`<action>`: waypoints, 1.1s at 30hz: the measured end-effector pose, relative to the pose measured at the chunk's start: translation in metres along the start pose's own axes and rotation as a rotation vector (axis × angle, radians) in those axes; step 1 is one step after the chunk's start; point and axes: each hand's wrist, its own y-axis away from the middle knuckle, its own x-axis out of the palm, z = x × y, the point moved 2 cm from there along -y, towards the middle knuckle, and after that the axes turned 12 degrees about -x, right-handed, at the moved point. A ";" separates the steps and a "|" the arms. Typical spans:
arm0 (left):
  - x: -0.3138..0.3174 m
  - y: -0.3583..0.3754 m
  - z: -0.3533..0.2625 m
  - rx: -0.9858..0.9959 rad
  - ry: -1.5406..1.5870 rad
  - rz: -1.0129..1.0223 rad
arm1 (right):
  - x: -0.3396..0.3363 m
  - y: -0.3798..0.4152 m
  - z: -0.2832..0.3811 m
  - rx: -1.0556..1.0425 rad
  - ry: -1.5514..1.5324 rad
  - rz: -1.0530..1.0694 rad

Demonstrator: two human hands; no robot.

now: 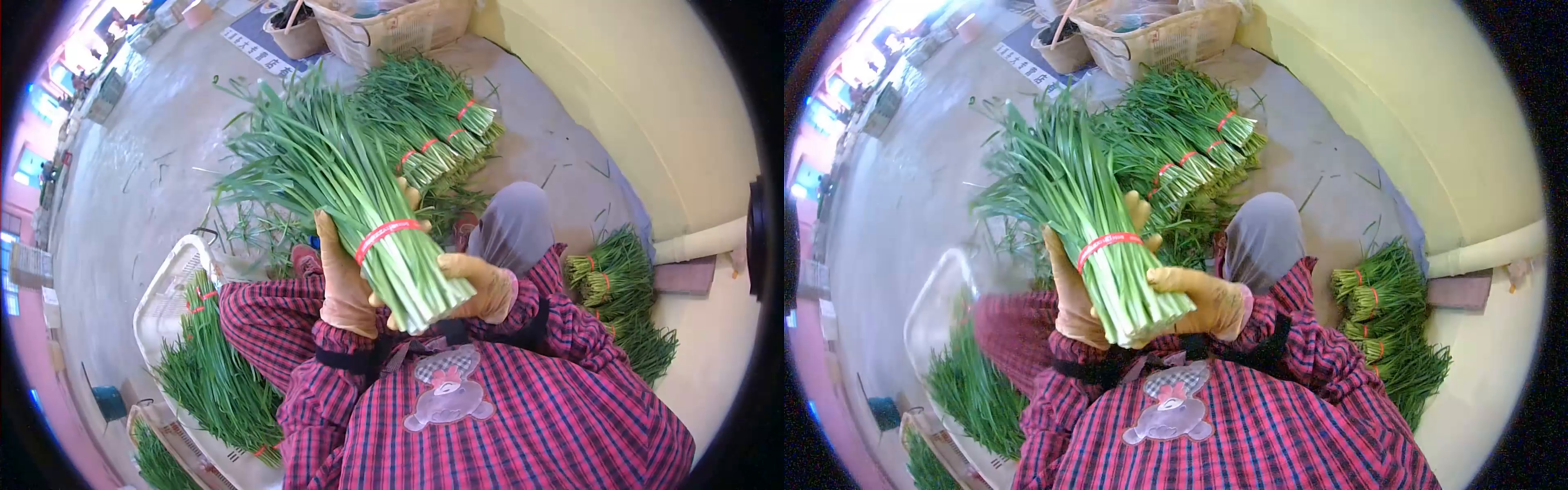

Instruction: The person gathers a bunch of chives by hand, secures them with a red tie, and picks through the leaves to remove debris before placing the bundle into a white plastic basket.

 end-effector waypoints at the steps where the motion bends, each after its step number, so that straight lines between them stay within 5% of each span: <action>1: -0.003 0.001 -0.005 0.028 0.013 -0.089 | -0.001 -0.001 -0.001 0.047 0.045 -0.036; 6: -0.027 0.012 -0.017 0.154 0.008 -0.519 | -0.002 0.024 0.006 0.351 -0.034 -0.023; 8: -0.031 0.018 -0.020 0.196 -0.114 -0.678 | 0.012 0.040 0.028 0.436 0.929 -0.317; 9: -0.027 0.017 -0.019 0.215 -0.082 -0.727 | 0.004 0.045 0.034 0.298 1.095 -0.426; 10: -0.033 0.018 -0.019 0.256 -0.123 -0.732 | 0.000 0.044 0.040 0.015 1.206 -0.402; 14: -0.034 0.010 -0.011 0.421 -0.313 -0.806 | 0.013 0.006 0.037 -0.184 1.344 -0.424; 19: -0.037 0.020 -0.025 0.540 -0.339 -0.884 | 0.016 -0.005 -0.004 0.150 1.701 -0.272; 22: -0.054 0.029 -0.036 0.550 -0.342 -0.909 | -0.004 0.035 0.010 0.638 1.505 -0.139; 26: -0.045 0.028 -0.035 0.605 -0.355 -0.913 | 0.010 0.035 0.048 0.015 1.261 -0.505; 30: -0.030 0.021 -0.024 0.628 -0.339 -0.942 | 0.017 -0.026 0.027 0.066 1.759 -0.289; 33: -0.033 0.023 -0.027 0.500 -0.221 -0.730 | -0.008 -0.048 -0.001 0.030 1.091 -0.282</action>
